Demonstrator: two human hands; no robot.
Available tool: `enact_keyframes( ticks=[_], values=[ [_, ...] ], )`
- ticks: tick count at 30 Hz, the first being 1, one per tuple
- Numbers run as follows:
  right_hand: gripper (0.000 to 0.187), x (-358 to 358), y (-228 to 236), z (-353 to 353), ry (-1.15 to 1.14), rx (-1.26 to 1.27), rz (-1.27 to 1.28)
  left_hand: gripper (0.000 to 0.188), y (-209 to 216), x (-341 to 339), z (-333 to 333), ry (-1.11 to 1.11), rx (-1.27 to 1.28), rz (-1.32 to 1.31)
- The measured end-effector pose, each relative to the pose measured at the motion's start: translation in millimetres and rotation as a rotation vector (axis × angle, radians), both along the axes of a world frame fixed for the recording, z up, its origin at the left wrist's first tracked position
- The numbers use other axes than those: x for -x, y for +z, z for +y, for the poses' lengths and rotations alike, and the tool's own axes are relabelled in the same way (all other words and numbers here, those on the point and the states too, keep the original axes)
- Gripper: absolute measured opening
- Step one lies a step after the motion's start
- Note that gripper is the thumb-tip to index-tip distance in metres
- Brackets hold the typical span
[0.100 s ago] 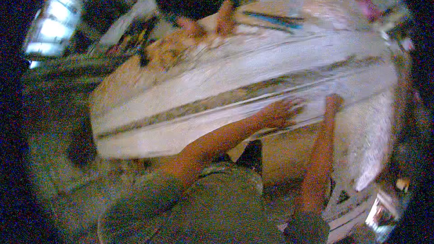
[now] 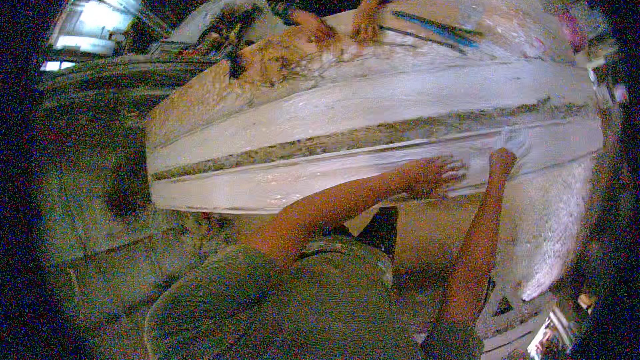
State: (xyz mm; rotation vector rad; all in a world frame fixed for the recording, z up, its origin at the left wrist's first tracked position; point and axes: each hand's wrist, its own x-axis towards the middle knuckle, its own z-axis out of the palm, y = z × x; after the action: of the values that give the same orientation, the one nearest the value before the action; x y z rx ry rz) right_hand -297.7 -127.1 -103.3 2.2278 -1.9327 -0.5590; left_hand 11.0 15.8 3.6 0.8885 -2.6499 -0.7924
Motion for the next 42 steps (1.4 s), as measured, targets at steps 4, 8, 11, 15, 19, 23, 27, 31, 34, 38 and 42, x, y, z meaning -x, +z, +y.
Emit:
enact_keyframes(
  ticks=[4,8,11,15,19,23,27,31,34,38,42],
  values=[
    [0.022,-73.5,3.3,55.8,0.274,0.045,0.070,0.075,4.7,-78.7,46.3,-0.067,-0.059,0.119],
    [0.018,-174.8,25.0,121.6,0.102,-0.010,-0.060,0.074,22.2,-191.1,120.0,-0.069,-0.200,0.056],
    [0.025,-239.6,16.5,183.0,0.226,0.003,-0.102,0.073,30.7,-281.4,179.2,-0.050,-0.178,0.024],
    [0.028,-337.0,-46.5,244.7,0.306,-0.169,-0.192,0.073,33.7,-392.1,259.8,0.014,-0.218,-0.039],
    [0.024,-462.3,-58.0,365.2,0.488,-0.186,-0.303,0.072,40.2,-475.3,330.9,0.125,-0.183,-0.164],
    [0.024,-564.3,2.9,447.2,0.796,-0.427,-0.374,0.075,51.9,-527.9,356.7,0.262,-0.201,-0.339],
    [0.037,-594.9,87.3,444.2,0.698,-0.813,-0.421,0.079,58.4,-537.9,341.6,0.268,-0.194,-0.367],
    [0.060,-580.2,123.1,400.4,0.157,0.144,-0.442,0.077,55.5,-503.5,306.4,0.190,-0.255,-0.307],
    [0.076,-535.3,107.7,351.4,-0.136,0.329,-0.870,0.077,53.2,-463.9,269.9,0.102,-0.132,-0.309],
    [0.067,-428.8,75.7,259.7,-0.057,0.280,-0.357,0.079,52.7,-389.8,211.7,0.116,-0.193,-0.203],
    [0.062,-296.1,69.5,154.6,-0.108,0.104,-0.465,0.079,54.8,-311.6,158.9,0.071,-0.179,-0.179]
  ],
)
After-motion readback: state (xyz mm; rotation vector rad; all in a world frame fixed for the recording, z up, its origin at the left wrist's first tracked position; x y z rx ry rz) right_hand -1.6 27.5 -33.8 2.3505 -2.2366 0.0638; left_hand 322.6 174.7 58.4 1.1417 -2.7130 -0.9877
